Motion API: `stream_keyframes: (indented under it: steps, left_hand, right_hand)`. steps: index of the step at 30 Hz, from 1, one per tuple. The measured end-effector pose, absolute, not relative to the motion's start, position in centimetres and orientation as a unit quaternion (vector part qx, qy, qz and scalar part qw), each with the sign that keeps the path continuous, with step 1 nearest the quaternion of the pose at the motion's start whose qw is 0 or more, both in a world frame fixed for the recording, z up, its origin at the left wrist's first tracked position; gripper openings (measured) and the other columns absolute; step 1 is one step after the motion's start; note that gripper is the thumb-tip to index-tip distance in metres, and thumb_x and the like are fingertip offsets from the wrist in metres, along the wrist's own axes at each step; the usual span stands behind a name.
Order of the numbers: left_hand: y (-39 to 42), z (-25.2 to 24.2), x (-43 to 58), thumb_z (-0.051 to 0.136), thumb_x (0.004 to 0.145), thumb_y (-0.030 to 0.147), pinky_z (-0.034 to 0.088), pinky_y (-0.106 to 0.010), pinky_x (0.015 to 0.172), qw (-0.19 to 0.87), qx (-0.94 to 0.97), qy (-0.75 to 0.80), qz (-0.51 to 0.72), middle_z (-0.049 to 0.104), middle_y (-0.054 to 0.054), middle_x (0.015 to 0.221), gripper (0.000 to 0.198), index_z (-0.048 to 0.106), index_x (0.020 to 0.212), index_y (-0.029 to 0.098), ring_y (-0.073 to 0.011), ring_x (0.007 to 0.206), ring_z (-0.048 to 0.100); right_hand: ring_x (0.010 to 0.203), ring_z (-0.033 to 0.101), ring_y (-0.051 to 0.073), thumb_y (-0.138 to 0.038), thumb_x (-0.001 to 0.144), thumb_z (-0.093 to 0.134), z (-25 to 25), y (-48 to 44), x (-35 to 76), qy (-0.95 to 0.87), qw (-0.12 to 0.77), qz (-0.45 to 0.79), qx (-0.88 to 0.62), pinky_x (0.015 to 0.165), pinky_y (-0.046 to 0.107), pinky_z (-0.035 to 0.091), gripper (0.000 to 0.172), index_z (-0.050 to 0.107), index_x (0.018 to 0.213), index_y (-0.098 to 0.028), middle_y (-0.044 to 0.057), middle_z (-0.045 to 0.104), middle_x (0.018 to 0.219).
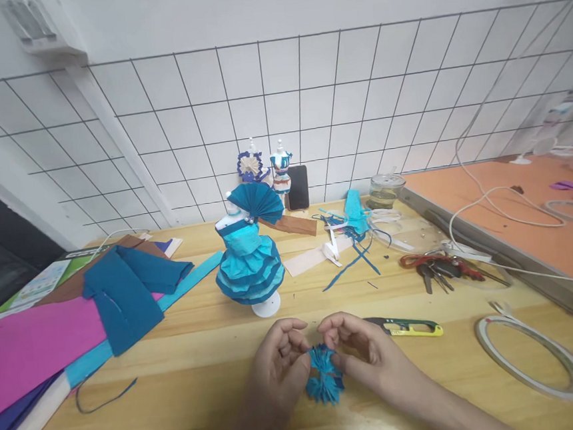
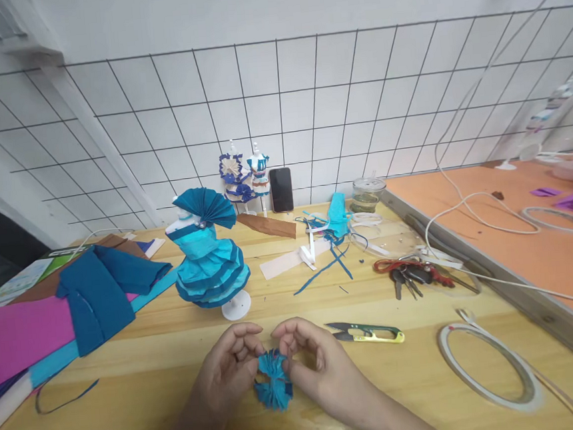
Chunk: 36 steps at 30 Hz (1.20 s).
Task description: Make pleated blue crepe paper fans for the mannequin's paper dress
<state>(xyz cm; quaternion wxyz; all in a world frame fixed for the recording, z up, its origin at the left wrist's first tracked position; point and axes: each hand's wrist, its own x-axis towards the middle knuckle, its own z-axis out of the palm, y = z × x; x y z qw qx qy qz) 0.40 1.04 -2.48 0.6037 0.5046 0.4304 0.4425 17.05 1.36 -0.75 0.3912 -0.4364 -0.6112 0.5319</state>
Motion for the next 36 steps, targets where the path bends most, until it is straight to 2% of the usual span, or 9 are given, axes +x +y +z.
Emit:
stream_keyframes:
  steps: [6,11,16,22,28,36]
  left_hand:
    - [0.62,-2.36,0.96,0.057,0.064,0.014,0.043,-0.026,0.064,0.523,0.544,0.472,0.456,0.052,0.001,0.068,0.032,0.051,0.095,0.017,-0.0125,0.065,0.052]
    - [0.98,-2.0,0.67,0.056,0.062,0.012,0.042,-0.022,0.058,0.556,0.521,0.469,0.446,0.05,0.003,0.067,0.033,0.05,0.094,0.017,-0.0113,0.062,0.05]
    - [1.22,-1.93,0.38,0.056,0.062,0.012,0.041,-0.022,0.059,0.565,0.5,0.467,0.46,0.049,0.003,0.065,0.031,0.049,0.092,0.017,-0.011,0.063,0.05]
    - [1.0,-2.44,0.49,0.058,0.064,0.015,0.042,-0.023,0.058,0.612,0.489,0.435,0.444,0.049,0.002,0.071,0.031,0.049,0.094,0.017,-0.0103,0.062,0.051]
    - [0.76,-2.14,0.63,0.056,0.066,0.012,0.046,-0.027,0.067,0.559,0.555,0.452,0.419,0.057,-0.003,0.077,0.028,0.054,0.094,0.015,-0.0161,0.075,0.056]
    - [0.93,-2.36,0.79,0.053,0.062,0.008,0.045,-0.023,0.06,0.565,0.508,0.467,0.452,0.052,0.001,0.069,0.031,0.051,0.092,0.016,-0.0118,0.066,0.054]
  right_hand:
    - [0.074,0.052,0.016,-0.016,0.069,0.054,-0.5,1.07,16.7,-0.614,0.387,0.525,-0.444,0.067,0.027,0.044,0.019,0.055,0.089,-0.017,0.001,0.052,0.074]
    - [0.075,0.051,0.015,-0.017,0.071,0.055,-1.01,1.38,17.1,-0.594,0.402,0.552,-0.425,0.067,0.027,0.042,0.021,0.054,0.092,-0.017,0.001,0.053,0.076]
    - [0.069,0.05,0.013,-0.016,0.069,0.057,-1.17,1.64,17.22,-0.563,0.421,0.578,-0.414,0.062,0.025,0.041,0.021,0.054,0.09,-0.017,0.0,0.052,0.073]
    - [0.074,0.051,0.015,-0.016,0.071,0.057,-1.0,1.32,17.07,-0.584,0.417,0.55,-0.427,0.066,0.027,0.043,0.022,0.054,0.092,-0.018,0.0,0.052,0.075]
    - [0.076,0.051,0.015,-0.02,0.073,0.057,-1.02,1.0,16.85,-0.597,0.396,0.553,-0.425,0.066,0.027,0.043,0.024,0.052,0.096,-0.017,0.0,0.05,0.076]
    - [0.069,0.048,0.014,-0.021,0.072,0.057,-1.15,1.24,16.88,-0.565,0.408,0.579,-0.423,0.061,0.026,0.039,0.023,0.052,0.094,-0.017,0.0,0.05,0.073]
